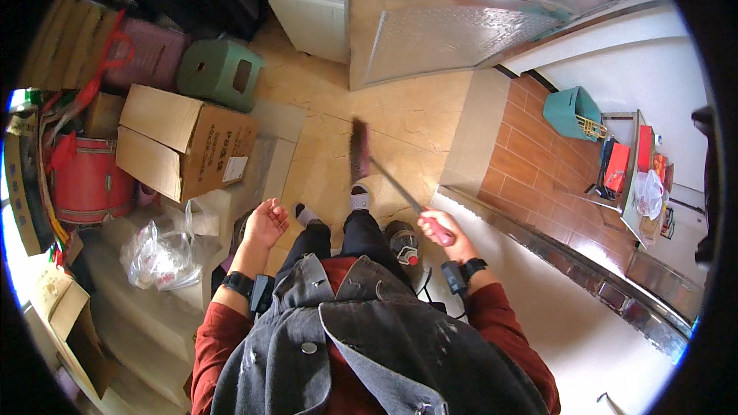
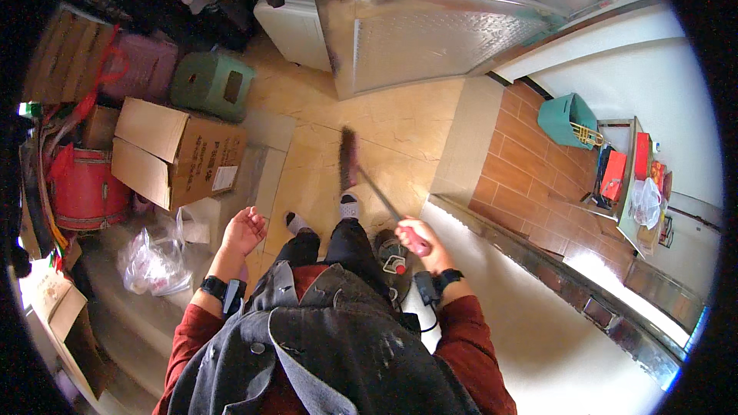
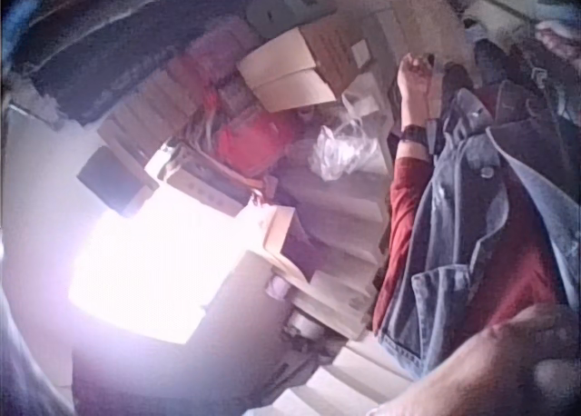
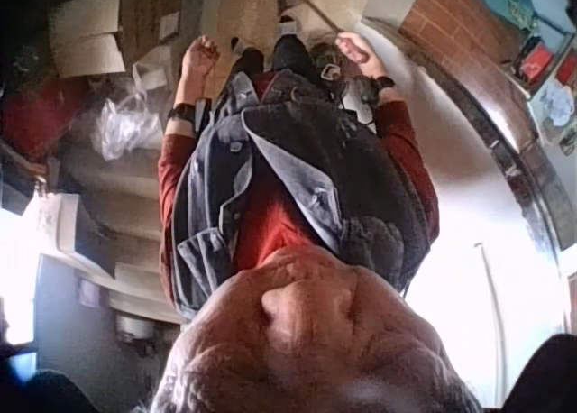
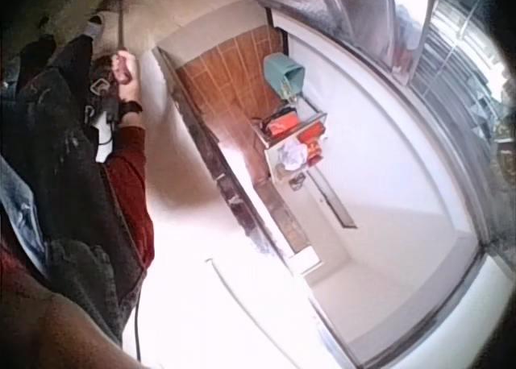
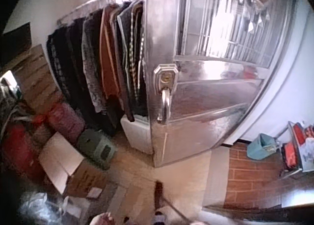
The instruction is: The person sweeps a tiled floor with a broom, moving debris toward the doorway. They briefly pick up and place slippers, then continue sweeping across multiple rooms and an outdoor area before returning inside.
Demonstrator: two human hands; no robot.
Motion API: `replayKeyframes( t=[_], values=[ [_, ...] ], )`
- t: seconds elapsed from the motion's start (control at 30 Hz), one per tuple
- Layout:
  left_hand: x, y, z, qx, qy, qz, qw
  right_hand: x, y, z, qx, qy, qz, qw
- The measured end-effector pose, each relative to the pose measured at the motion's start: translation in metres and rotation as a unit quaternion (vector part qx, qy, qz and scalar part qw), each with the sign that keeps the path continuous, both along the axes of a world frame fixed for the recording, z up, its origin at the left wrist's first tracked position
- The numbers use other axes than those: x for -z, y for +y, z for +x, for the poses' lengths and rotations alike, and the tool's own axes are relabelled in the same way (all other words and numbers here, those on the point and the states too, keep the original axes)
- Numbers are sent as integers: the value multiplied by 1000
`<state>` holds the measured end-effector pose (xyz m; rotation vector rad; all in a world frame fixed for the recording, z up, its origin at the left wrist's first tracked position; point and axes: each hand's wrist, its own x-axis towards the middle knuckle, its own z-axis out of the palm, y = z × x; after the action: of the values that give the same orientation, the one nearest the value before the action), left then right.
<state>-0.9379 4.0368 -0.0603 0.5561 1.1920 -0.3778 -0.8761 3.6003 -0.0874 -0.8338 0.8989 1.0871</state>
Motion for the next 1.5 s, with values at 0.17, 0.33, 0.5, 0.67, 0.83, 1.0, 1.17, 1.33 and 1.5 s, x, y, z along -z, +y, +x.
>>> replayKeyframes(
  t=[0.17, 0.33, 0.5, 0.67, 0.83, 1.0, 1.17, 1.33, 1.5],
  values=[
    [11, 0, -4, -42, -35, -73, 996, -33, -54, 15, -27, -47, -115, 992],
    [18, 1, -8, -56, -38, -55, 996, -32, -41, 24, -177, -150, -250, 940],
    [22, 5, -7, -146, -160, -185, 959, -46, -57, 31, -402, -168, -322, 841],
    [21, -10, -2, -92, -69, -81, 990, -45, -74, 29, -568, -239, -252, 747],
    [19, -23, 19, -37, -40, -71, 996, -14, -69, 19, -645, -237, -261, 678],
    [23, -40, 74, 38, -94, -60, 993, -7, -82, 15, -644, -272, -247, 671],
    [26, -99, 135, 180, -74, 30, 980, -17, -103, -7, -671, -286, -301, 615],
    [41, -162, 130, 272, -85, -41, 958, -20, -141, -66, -614, -204, -372, 666],
    [52, -194, 105, 346, -2, -48, 937, -18, -155, -107, -541, -173, -490, 661]
  ],
)
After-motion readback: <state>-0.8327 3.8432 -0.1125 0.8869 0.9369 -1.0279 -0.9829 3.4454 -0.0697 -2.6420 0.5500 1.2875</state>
